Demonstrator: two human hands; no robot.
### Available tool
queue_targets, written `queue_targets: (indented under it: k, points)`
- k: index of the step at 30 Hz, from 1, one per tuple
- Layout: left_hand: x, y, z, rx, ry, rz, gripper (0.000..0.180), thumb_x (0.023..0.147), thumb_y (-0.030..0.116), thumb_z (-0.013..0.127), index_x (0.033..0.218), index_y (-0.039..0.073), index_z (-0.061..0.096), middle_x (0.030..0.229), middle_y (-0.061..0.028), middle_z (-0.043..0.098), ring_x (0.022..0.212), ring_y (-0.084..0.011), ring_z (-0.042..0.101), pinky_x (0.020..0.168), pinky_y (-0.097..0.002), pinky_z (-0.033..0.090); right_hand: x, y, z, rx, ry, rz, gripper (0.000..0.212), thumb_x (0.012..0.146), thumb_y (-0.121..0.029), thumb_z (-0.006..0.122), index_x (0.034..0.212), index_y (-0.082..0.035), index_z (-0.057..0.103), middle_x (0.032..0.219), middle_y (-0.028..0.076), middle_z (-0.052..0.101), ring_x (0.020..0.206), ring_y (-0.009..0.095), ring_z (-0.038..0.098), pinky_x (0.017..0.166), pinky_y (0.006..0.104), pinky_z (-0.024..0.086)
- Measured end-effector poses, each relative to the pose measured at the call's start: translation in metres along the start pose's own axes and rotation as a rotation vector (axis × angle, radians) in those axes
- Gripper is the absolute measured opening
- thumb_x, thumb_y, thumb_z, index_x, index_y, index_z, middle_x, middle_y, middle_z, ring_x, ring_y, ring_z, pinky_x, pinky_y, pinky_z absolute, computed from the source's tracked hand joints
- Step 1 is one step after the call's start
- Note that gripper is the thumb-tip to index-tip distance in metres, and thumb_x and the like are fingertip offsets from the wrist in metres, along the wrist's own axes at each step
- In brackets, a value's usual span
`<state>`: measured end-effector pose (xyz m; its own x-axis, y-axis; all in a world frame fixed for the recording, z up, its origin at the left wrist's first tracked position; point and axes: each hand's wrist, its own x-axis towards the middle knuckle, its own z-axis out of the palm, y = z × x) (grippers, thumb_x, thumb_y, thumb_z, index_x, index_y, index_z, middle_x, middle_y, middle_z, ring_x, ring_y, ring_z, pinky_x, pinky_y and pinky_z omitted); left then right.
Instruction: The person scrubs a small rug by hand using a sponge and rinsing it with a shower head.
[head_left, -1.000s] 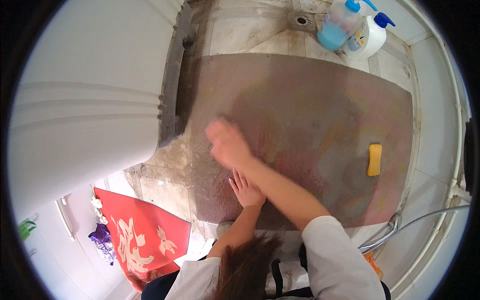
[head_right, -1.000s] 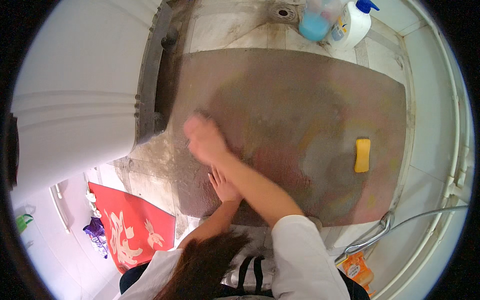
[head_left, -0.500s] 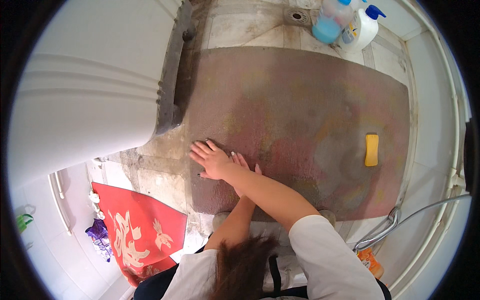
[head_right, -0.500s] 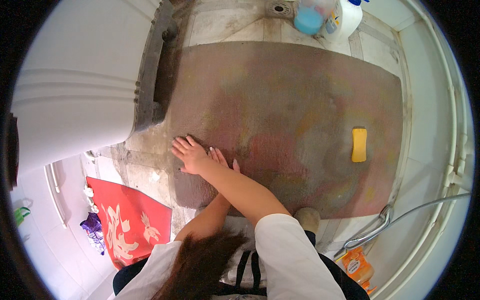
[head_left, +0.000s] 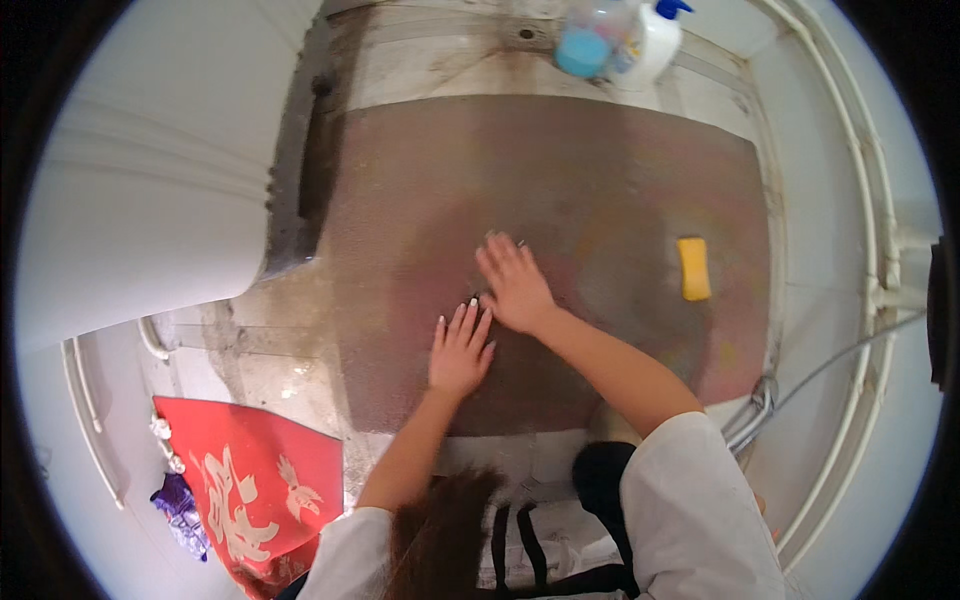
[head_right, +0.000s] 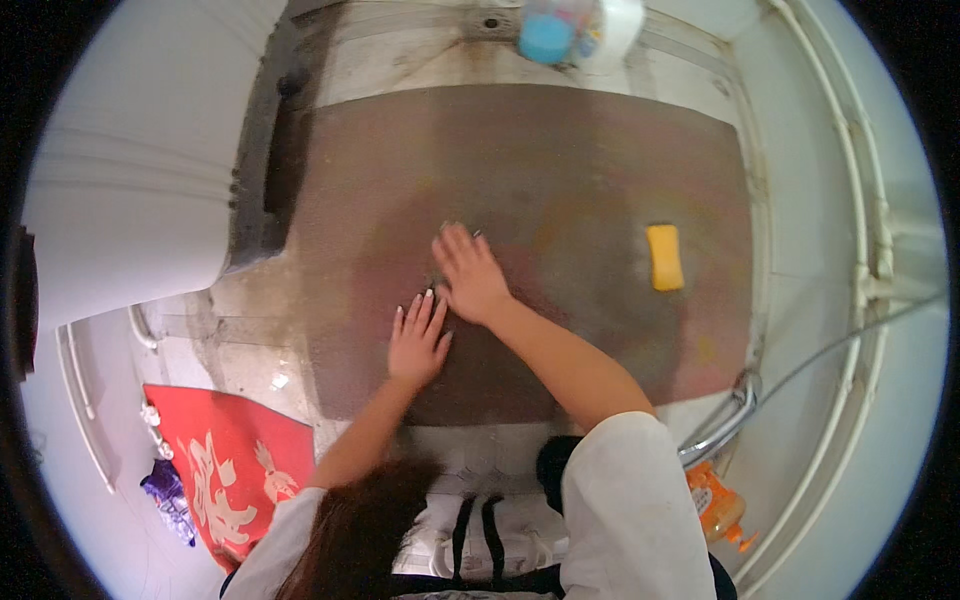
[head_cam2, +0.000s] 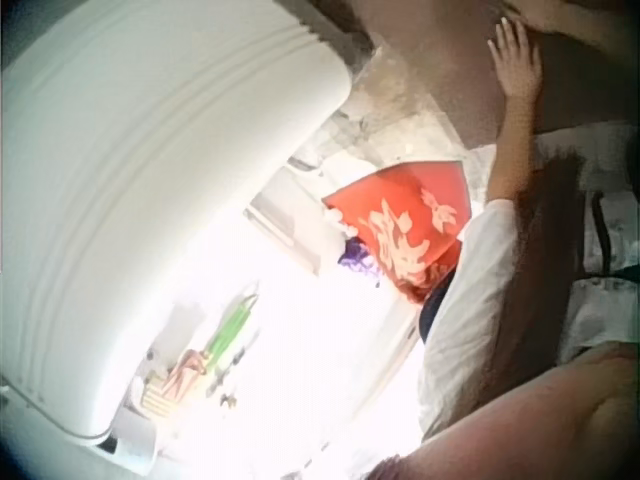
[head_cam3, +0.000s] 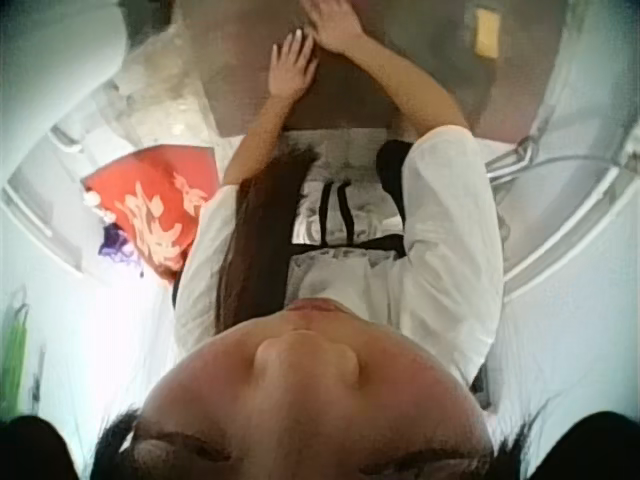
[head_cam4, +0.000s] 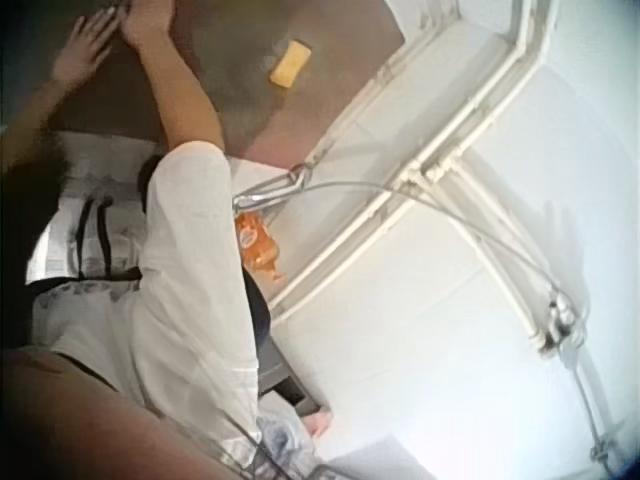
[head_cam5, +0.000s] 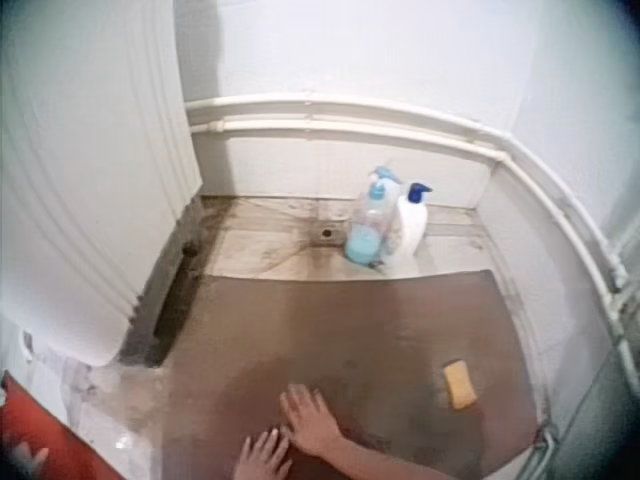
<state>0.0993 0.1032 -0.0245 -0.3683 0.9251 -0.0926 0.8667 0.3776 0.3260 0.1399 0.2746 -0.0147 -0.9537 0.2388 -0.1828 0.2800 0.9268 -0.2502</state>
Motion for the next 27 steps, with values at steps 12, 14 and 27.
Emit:
queue_targets:
  k: [12,14,27]
  points:
    - [-0.063,-0.057,-0.042,0.303,-0.040,-0.696,0.059,0.088,0.037,0.033,0.135,0.006,0.014,0.140,-0.0149,0.013,0.130,-0.0267,0.013,0.103,-0.0434,0.014,-0.270,0.170,-0.135,0.055,-0.315,0.386,0.081,0.070,-0.023,0.064,0.133,-0.007,0.016,0.135,0.018,0.023,0.118,0.033,0.034,0.096,0.0409,0.031]
    - [-0.041,-0.013,-0.030,0.213,-0.012,-0.683,0.067,0.086,0.044,0.035,0.135,0.006,0.011,0.140,-0.0165,0.010,0.130,-0.0289,0.011,0.102,-0.0483,0.013,-0.269,0.184,-0.127,0.103,-0.039,0.608,0.082,0.069,-0.024,0.065,0.133,-0.005,0.017,0.132,0.021,0.027,0.116,0.034,0.036,0.096,0.0415,0.031]
    - [0.011,0.031,-0.007,-0.032,-0.583,-1.162,0.120,0.059,0.076,0.047,0.129,0.010,-0.025,0.136,-0.0131,-0.027,0.127,-0.0265,-0.022,0.102,-0.0516,0.006,-0.159,0.187,-0.007,-0.062,0.508,0.969,0.062,0.075,-0.023,0.057,0.123,0.006,0.031,0.116,0.020,0.040,0.106,0.033,0.040,0.091,0.0404,0.033]
